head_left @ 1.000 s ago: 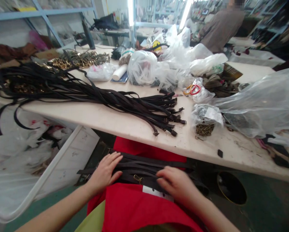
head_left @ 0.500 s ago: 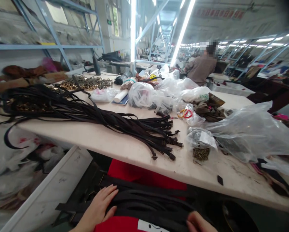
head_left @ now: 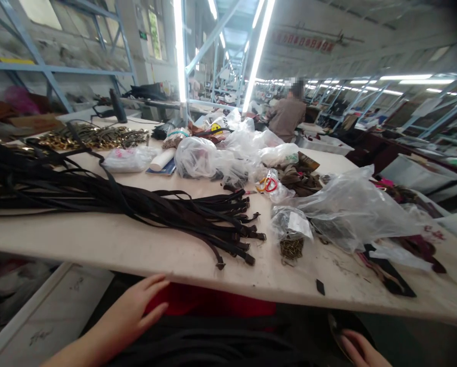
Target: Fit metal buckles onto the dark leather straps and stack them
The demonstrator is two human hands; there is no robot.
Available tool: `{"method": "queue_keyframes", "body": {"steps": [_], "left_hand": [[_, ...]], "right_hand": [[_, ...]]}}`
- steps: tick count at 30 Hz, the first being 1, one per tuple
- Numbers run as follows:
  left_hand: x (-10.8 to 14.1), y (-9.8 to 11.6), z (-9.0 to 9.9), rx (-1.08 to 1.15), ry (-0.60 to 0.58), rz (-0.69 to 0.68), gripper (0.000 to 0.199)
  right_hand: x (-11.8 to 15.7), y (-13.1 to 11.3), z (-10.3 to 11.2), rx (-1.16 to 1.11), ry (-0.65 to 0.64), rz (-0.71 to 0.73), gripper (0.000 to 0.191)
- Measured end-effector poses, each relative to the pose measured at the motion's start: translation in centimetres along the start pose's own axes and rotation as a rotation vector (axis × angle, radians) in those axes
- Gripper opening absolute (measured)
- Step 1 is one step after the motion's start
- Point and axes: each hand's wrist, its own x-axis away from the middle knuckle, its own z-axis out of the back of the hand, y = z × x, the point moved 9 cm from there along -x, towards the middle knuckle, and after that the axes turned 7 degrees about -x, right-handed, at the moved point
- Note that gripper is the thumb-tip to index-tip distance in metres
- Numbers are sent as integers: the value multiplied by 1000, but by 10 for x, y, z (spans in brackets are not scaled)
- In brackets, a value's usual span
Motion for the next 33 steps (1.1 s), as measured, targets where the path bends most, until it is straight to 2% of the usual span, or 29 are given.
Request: {"method": "queue_keyframes", "body": {"steps": [1, 3, 5, 7, 9, 11, 14, 16, 17, 18, 20, 22, 23, 25, 27, 30, 33], "left_hand": [[-35, 10, 16, -23, 46, -21, 36], [-106, 43, 33, -87, 121, -116, 31], [-169, 81, 31, -164, 158, -212, 31], [-217, 105, 19, -182, 173, -237, 30], [-249, 115, 9, -176, 177, -245, 21], [-261, 114, 8, -154, 188, -246, 16], [-249, 106, 29, -95, 228, -218, 20], [-227, 105, 52, -14, 274, -188, 26], [-213, 108, 65, 60, 308, -177, 27], [-198, 112, 78, 148, 347, -177, 27], [-166, 125, 100, 310, 437, -215, 27], [-138, 134, 119, 439, 516, -259, 26], [-127, 133, 126, 523, 547, -253, 25], [-112, 116, 139, 776, 618, -155, 21], [-102, 93, 146, 1066, 704, -14, 20], [-93, 76, 152, 1376, 814, 94, 21], [-94, 81, 155, 1528, 816, 106, 23]], "right_hand": [[-11, -24, -12, -53, -58, 53, 21], [-29, -97, -43, -159, -207, 256, 30], [-37, -178, -74, -206, -358, 454, 29], [-42, -240, -93, -235, -431, 571, 26], [-47, -269, -105, -251, -463, 618, 23], [-53, -270, -114, -272, -508, 604, 22], [-68, -242, -129, -439, -599, 407, 30], [-76, -234, -139, -709, -675, 203, 43], [-76, -239, -143, -878, -733, 114, 50], [-73, -253, -147, -1038, -810, 46, 55], [-61, -296, -146, -1255, -989, -10, 59], [-49, -342, -134, -1407, -1119, -36, 49], [-45, -363, -124, -1501, -1138, -48, 39], [-43, -394, -99, -1736, -1106, -86, 17], [-41, -411, -77, -1898, -1034, -113, 7], [-32, -419, -56, -1948, -941, -96, 15], [-27, -415, -46, -1945, -833, -62, 24]]}}
